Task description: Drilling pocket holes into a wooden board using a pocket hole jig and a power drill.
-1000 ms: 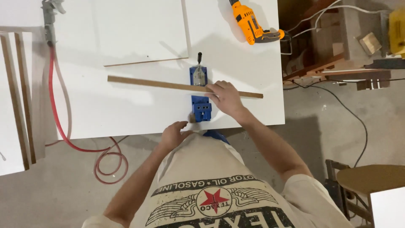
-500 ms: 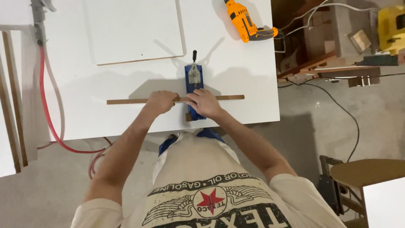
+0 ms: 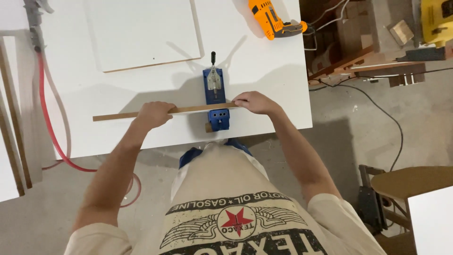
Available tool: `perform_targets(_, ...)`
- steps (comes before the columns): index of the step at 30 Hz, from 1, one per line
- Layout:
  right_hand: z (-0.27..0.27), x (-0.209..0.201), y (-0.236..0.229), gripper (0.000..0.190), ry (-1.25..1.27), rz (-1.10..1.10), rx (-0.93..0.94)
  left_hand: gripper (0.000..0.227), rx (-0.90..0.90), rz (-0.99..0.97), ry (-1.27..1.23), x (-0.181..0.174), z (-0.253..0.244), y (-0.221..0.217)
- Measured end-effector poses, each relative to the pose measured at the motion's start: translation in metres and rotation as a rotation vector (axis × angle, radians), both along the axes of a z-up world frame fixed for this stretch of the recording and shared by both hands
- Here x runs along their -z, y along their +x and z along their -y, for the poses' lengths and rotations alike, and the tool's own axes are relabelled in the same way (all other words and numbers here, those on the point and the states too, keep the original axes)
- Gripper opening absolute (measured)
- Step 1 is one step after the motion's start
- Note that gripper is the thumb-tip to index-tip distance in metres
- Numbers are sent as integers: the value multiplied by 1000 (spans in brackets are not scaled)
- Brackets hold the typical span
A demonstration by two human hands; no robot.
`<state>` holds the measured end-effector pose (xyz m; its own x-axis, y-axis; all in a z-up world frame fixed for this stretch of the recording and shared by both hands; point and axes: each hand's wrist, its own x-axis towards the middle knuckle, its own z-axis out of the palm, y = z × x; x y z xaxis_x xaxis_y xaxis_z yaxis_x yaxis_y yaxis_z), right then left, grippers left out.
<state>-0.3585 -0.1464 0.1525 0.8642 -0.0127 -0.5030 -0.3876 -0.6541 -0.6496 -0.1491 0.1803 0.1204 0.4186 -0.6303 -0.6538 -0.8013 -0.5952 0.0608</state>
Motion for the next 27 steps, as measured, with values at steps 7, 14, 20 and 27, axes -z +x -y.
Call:
perform_targets(7,-7,3,9,39,100,23,19,47,-10,13,-14,8,-21,9)
perform_targets(14,-16,-9,13,37,105,-87,38,50,32,-9,-59,-13,-20,5)
perform_targets(20,-14,-4,13,39,127,-108,69,48,-45,-323,-361,-30,59,-51)
perform_targets(27,-10,13,15,40,133,-98,91,83,141,-248,-388,3,100,-74)
